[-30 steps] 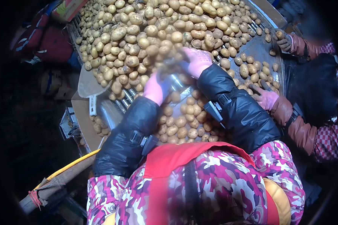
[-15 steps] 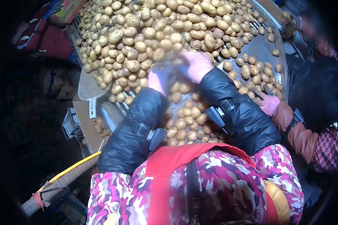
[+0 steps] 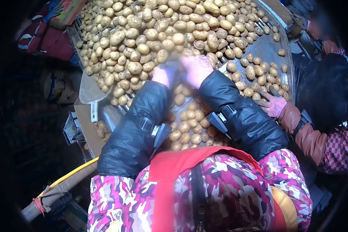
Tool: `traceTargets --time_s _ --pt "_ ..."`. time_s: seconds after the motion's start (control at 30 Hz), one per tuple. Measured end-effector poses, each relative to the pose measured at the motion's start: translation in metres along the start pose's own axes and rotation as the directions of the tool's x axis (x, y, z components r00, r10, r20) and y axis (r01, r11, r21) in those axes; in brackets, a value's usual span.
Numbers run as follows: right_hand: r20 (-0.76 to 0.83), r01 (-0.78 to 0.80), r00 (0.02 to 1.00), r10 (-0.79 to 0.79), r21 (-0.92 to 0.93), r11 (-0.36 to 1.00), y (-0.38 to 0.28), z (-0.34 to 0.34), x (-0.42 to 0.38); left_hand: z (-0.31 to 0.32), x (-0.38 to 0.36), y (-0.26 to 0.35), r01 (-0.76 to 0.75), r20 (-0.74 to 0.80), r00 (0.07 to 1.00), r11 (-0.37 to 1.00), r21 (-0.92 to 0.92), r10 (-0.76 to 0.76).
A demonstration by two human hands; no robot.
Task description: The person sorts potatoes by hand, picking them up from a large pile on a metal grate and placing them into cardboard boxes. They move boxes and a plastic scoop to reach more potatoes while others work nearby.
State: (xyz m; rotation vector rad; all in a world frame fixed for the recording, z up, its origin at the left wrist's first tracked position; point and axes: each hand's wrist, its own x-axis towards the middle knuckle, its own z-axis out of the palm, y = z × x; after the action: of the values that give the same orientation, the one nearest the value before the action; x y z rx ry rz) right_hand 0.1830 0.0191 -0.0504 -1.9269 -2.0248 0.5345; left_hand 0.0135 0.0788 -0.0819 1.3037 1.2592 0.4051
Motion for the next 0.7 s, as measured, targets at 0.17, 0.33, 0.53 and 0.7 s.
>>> traceTargets --time_s 0.17,0.33,0.53,0.7 --pt "0.054 0.034 0.998 -0.038 0.069 0.997 0.005 -0.012 -0.002 0.002 -0.038 0.041 0.221 0.086 0.975 0.909 -0.354 -0.203" --pt "-0.080 0.149 0.988 -0.129 0.332 0.932 0.012 -0.015 -0.028 -0.010 -0.081 0.049 0.168 0.216 0.974 0.844 -0.510 -0.063" --pt "0.051 0.041 0.991 -0.122 0.758 0.651 0.003 -0.022 -0.064 -0.024 -0.121 0.008 -0.024 0.284 0.924 0.780 -0.626 0.256" --pt "0.099 -0.020 0.987 -0.130 0.865 0.502 -0.003 -0.002 -0.090 -0.014 -0.181 0.021 -0.160 0.158 0.954 0.881 -0.446 0.254"
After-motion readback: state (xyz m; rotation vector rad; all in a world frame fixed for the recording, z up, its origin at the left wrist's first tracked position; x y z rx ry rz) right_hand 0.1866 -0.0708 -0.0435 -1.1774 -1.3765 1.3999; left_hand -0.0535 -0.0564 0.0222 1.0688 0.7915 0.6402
